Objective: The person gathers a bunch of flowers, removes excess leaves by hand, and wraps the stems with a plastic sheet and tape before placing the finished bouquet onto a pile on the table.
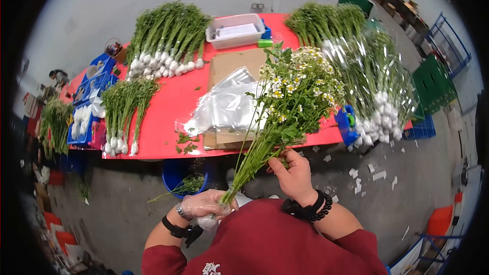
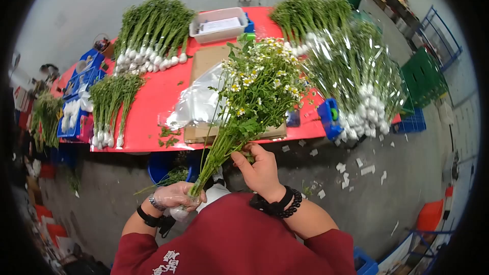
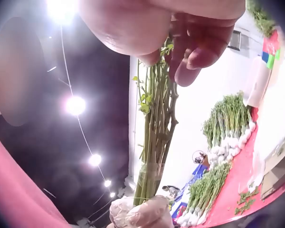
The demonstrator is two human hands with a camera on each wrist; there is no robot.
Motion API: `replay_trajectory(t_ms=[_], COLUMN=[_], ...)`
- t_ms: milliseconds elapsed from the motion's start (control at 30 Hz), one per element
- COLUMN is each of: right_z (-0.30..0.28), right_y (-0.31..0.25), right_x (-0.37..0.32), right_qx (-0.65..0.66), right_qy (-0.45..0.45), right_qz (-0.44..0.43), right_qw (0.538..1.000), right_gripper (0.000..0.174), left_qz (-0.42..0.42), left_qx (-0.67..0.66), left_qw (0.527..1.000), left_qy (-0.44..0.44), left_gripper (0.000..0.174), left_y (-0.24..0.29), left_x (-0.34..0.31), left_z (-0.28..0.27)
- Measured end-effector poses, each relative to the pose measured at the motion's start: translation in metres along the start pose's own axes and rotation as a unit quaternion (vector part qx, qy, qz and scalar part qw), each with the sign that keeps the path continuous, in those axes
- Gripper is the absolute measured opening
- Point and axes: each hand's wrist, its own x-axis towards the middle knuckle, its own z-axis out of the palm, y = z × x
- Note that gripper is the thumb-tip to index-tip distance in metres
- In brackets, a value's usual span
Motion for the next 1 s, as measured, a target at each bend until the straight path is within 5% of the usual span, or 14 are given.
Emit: replay_trajectory(t_ms=[167, 267, 367, 433, 533, 700, 733, 867, 933, 1000], right_z=[-0.028, -0.033, -0.032, -0.023, -0.012, 0.031, 0.039, 0.069, 0.083, 0.093], right_y=[-0.016, -0.014, -0.007, -0.027, -0.039, -0.053, -0.056, -0.057, -0.058, -0.058], right_x=[-0.039, -0.053, -0.073, -0.069, -0.066, -0.054, -0.051, -0.043, -0.043, -0.046], right_qx=[-0.087, -0.259, -0.369, -0.315, -0.194, -0.177, -0.205, -0.282, -0.286, -0.291], right_qy=[0.01, -0.151, -0.252, -0.039, 0.079, 0.123, 0.137, 0.159, 0.153, 0.148], right_qz=[-0.06, -0.207, -0.13, -0.247, -0.252, -0.197, -0.2, -0.209, -0.204, -0.197], right_qw=[0.994, 0.931, 0.885, 0.915, 0.945, 0.956, 0.948, 0.923, 0.924, 0.924], right_gripper=[0.011, 0.018, 0.024, 0.032, 0.033, 0.035, 0.032, 0.017, 0.013, 0.008], left_qz=[-0.011, -0.002, 0.009, 0.006, 0.001, 0.034, 0.097, 0.024, 0.142, 0.098], left_qx=[0.007, -0.002, -0.008, 0.013, 0.092, 0.244, 0.302, 0.282, 0.335, 0.313], left_qw=[1.0, 1.0, 1.0, 1.0, 0.994, 0.955, 0.934, 0.937, 0.909, 0.921], left_qy=[-0.015, -0.024, -0.027, 0.007, 0.06, 0.165, 0.166, 0.206, 0.204, 0.209], left_gripper=[0.037, 0.037, 0.034, 0.029, 0.027, 0.023, 0.023, 0.022, 0.022, 0.023], left_y=[0.001, 0.008, 0.006, 0.012, 0.021, 0.018, 0.018, 0.032, 0.02, 0.02], left_x=[0.017, 0.021, 0.019, 0.015, 0.007, -0.012, -0.015, -0.043, -0.046, -0.056], left_z=[0.032, 0.045, 0.045, 0.046, 0.052, 0.045, 0.043, 0.048, 0.034, 0.029])
